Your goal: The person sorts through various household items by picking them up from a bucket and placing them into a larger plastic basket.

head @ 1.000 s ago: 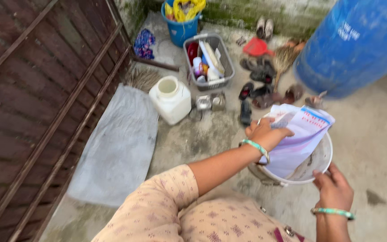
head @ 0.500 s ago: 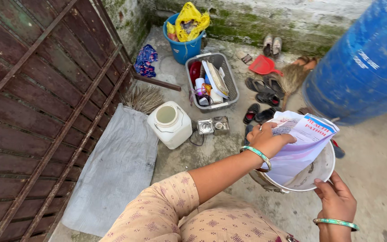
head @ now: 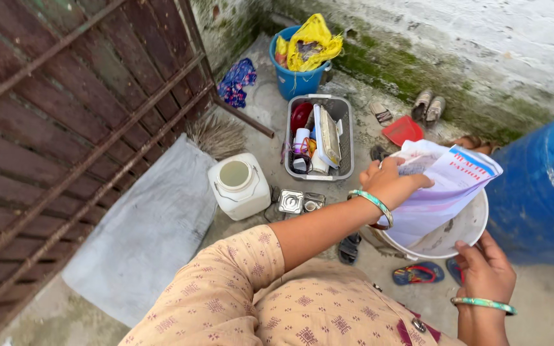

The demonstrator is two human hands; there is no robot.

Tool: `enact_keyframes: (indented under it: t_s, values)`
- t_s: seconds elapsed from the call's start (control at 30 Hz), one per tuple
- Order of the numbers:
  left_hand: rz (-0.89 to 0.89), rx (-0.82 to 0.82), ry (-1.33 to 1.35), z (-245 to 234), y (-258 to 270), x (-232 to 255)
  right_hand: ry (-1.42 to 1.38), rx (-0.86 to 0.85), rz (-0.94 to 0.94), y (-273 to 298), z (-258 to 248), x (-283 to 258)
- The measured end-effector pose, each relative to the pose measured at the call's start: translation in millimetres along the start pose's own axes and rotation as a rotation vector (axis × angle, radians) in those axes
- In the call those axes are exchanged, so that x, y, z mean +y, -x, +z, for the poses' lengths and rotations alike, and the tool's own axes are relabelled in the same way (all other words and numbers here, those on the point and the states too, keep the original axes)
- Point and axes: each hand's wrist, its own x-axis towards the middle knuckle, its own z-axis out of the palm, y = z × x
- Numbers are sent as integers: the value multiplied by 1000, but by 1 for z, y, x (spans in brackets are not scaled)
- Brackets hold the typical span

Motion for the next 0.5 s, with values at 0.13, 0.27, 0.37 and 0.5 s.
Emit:
enact_keyframes:
  t_s: [0.13,0.27,0.37,0.5]
  values:
    - [-30,54,47,2,-26,12,47,-82,-2,-52,8,-10]
    - [-108,76,65,2,-40,17,88,-99,50,-77,21,-21]
    - [-84,80,46,-5,-54,16,76,-126,61,-90,35,-25]
    - [-158,71,52,-15,-79,16,29,-148,62,-111,53,-14]
